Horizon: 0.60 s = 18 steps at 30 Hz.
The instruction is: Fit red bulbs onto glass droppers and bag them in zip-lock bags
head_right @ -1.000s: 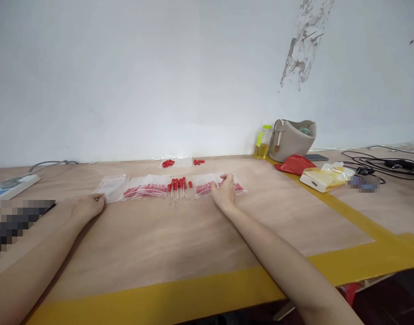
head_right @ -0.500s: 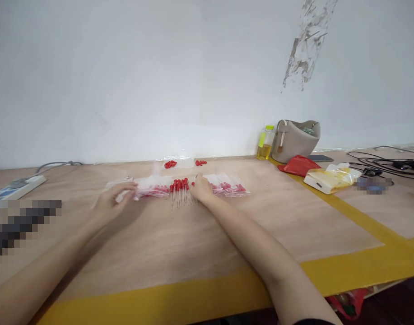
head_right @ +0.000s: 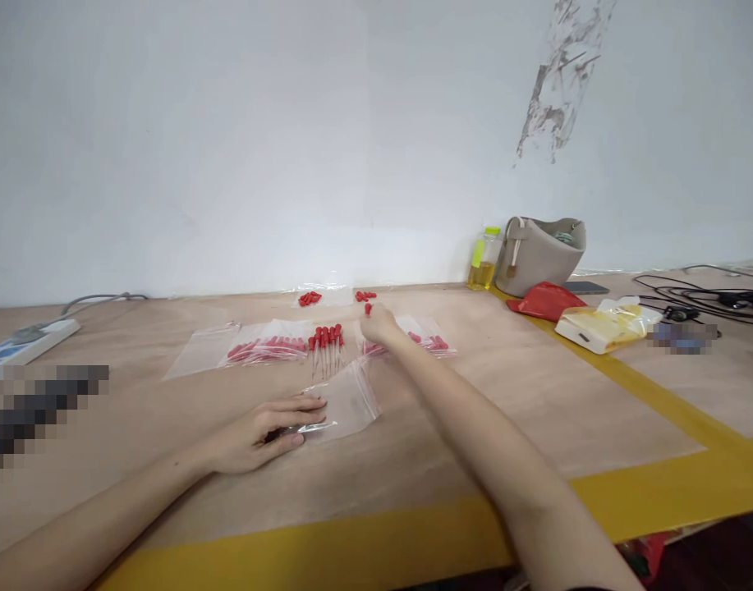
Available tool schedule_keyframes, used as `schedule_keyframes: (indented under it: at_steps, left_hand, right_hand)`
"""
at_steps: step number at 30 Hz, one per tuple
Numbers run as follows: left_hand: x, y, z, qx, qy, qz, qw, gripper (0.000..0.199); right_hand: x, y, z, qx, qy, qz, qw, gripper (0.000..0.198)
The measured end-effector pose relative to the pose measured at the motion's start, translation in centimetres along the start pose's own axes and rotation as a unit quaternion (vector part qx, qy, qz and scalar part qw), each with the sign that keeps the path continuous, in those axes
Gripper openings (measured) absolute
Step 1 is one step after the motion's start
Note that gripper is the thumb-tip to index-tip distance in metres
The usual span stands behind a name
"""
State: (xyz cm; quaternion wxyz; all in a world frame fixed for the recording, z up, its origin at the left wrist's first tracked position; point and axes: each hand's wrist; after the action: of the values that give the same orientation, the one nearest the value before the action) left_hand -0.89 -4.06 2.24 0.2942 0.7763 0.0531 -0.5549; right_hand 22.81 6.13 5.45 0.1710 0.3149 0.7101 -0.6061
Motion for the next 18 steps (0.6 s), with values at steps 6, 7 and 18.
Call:
schedule_keyframes:
  at_steps: [6, 7, 18]
  left_hand:
    - [-0.1, 0.7, -1.1, 0.027, -0.011, 0.01, 1.0, 0.034]
    - [0.0, 0.7, -1.3, 0.028, 0.008, 0.006, 1.0, 0.033]
    - [0.9, 0.1, -0.2, -0.031, 0.048, -0.018, 0.998, 0.038]
  right_hand:
    - [-5.6, 4.4, 4.4, 0.13, -0.095, -0.28, 0.946, 0.015]
    - [-5.9, 5.1, 5.1, 0.165, -0.106, -0.344, 0.918, 0.013]
    - [-3.7, 7.0, 7.9, 0.139, -0.012, -0.472, 0.871, 0.005]
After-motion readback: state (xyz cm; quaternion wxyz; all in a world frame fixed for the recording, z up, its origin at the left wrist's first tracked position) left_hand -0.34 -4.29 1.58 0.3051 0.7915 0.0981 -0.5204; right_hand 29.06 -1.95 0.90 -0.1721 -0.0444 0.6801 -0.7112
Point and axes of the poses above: each hand's wrist, its own z-axis away from the middle knuckle, its own x-axis out of the palm, y = z × x, and after that the axes turned 5 degrees about y, right-handed
